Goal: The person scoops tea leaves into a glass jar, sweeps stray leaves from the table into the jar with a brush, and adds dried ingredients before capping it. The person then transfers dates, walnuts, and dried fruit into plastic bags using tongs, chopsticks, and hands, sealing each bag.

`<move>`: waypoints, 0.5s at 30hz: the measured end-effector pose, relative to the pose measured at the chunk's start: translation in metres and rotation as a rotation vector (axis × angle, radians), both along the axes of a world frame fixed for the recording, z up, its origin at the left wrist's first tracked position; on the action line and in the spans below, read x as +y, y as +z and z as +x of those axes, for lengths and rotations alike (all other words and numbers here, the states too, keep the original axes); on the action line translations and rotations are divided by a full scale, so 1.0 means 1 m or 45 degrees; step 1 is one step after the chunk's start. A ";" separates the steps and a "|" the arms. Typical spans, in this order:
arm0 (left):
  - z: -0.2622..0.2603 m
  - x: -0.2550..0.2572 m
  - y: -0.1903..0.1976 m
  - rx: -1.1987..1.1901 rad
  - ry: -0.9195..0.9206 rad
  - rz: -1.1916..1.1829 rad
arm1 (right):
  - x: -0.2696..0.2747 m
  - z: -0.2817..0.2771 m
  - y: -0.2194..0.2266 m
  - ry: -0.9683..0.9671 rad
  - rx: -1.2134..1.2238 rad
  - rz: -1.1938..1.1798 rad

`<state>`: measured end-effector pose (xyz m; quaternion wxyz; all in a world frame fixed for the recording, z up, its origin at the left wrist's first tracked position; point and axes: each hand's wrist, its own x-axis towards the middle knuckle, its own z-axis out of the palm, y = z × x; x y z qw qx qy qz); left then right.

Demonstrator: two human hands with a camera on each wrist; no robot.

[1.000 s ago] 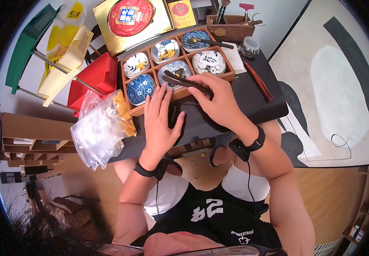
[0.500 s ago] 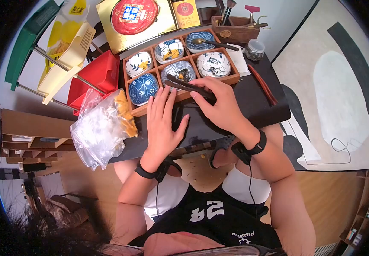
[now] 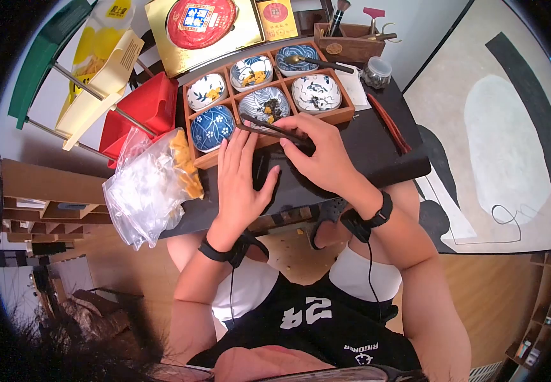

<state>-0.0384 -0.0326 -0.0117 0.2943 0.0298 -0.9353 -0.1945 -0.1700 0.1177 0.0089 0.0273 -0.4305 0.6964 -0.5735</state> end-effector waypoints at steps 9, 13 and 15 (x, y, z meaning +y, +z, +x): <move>0.003 0.000 -0.001 0.418 0.026 0.540 | 0.002 0.001 0.005 0.023 -0.003 0.014; 0.003 -0.002 -0.002 0.497 0.071 0.684 | 0.003 0.000 0.006 0.054 0.038 0.024; 0.004 -0.003 -0.001 0.435 0.060 0.557 | 0.002 0.000 0.004 0.067 0.052 0.019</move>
